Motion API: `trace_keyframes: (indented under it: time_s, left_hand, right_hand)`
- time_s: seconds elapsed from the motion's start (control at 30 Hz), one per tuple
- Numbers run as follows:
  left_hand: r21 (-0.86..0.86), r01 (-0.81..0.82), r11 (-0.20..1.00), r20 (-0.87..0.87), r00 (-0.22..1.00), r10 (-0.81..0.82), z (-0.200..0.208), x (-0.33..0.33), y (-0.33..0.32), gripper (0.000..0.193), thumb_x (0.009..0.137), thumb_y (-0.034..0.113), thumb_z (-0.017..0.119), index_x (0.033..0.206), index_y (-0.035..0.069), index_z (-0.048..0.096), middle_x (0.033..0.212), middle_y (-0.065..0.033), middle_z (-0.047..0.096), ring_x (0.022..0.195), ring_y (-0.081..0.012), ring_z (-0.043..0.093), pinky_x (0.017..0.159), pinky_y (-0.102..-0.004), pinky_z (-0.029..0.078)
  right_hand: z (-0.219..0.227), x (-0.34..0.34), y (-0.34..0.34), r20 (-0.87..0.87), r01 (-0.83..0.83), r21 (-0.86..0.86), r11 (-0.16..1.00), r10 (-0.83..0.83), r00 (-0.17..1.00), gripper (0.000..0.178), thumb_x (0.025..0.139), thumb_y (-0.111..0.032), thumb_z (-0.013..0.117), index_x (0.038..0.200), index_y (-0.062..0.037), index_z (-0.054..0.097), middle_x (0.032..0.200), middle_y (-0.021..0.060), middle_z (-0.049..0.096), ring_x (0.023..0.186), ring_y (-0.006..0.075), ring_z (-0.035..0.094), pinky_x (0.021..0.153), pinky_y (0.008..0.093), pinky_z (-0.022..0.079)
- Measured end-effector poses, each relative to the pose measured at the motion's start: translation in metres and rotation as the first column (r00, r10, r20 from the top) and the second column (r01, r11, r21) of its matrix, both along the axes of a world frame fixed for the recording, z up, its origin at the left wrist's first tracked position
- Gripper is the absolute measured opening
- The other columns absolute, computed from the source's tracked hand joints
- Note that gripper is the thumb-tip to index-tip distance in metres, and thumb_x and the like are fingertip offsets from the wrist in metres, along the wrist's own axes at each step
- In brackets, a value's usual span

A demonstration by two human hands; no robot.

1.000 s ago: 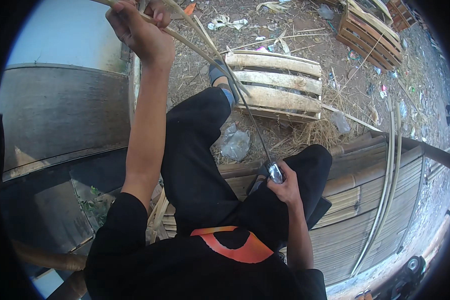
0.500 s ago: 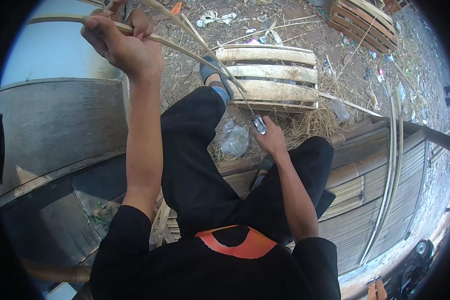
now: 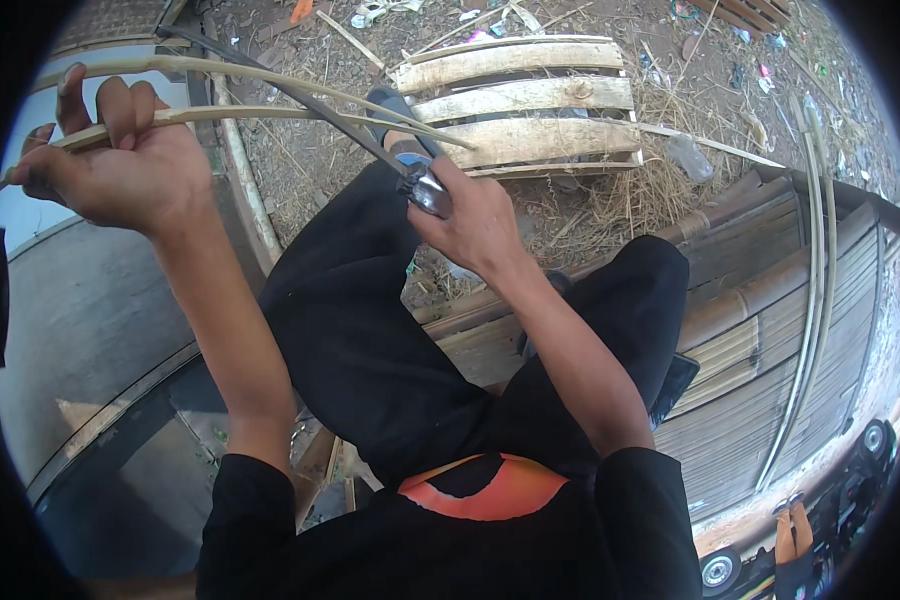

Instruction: The person thins and smooths long strips of bamboo with a knife by pulling the strips against the blade over a wooden crate.

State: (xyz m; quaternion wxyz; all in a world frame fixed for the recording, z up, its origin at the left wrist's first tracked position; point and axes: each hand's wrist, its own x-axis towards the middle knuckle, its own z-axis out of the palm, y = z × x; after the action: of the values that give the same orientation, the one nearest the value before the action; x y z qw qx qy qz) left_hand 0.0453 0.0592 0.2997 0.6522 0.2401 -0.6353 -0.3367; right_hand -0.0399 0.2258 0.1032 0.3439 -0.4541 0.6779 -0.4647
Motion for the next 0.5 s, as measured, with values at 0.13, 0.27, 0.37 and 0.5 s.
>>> trace_keyframes:
  time_s: [0.13,0.27,0.37,0.5]
  left_hand:
    - [0.05,0.112,0.992,0.067,0.991,-0.115,0.008,-0.006,0.0,0.036,0.101,0.051,0.041,0.097,0.015,0.046,0.101,-0.0095,0.06,0.049,-0.0078,0.028,0.045,-0.0213,0.02]
    - [0.167,0.19,0.967,0.027,0.98,-0.197,0.012,-0.012,0.01,0.047,0.097,0.049,0.048,0.099,0.003,0.052,0.089,-0.0031,0.054,0.046,-0.0075,0.023,0.045,-0.0218,0.02]
    - [0.048,-0.036,0.998,0.067,0.997,0.033,0.011,-0.018,-0.004,0.041,0.098,0.054,0.044,0.093,0.013,0.048,0.079,-0.0023,0.051,0.046,-0.0076,0.024,0.044,-0.0225,0.018]
    - [0.019,-0.113,0.993,0.029,0.993,0.113,0.007,-0.01,-0.016,0.04,0.097,0.056,0.043,0.082,0.019,0.037,0.073,-0.0004,0.044,0.046,-0.0082,0.024,0.043,-0.0229,0.018]
  right_hand:
    - [-0.157,0.0,0.043,-0.141,0.098,0.485,0.869,-0.034,0.989,0.025,0.078,-0.019,0.068,0.1,-0.0059,0.065,0.079,0.0228,0.067,0.079,0.0431,0.067,0.071,0.0485,0.053]
    - [-0.246,0.0,0.065,-0.135,0.102,0.731,0.675,-0.004,0.991,0.029,0.077,-0.019,0.064,0.102,-0.007,0.068,0.096,0.0249,0.069,0.094,0.0441,0.066,0.084,0.052,0.053]
    - [-0.245,0.01,0.055,-0.11,0.11,0.776,0.622,-0.038,0.993,0.032,0.076,-0.023,0.065,0.103,-0.0064,0.069,0.098,0.0254,0.069,0.096,0.0442,0.066,0.086,0.0515,0.053]
    - [-0.229,-0.001,0.056,-0.036,0.041,0.785,0.618,-0.021,0.999,0.033,0.076,-0.023,0.064,0.103,-0.0051,0.07,0.1,0.0262,0.069,0.097,0.0438,0.066,0.087,0.0503,0.053]
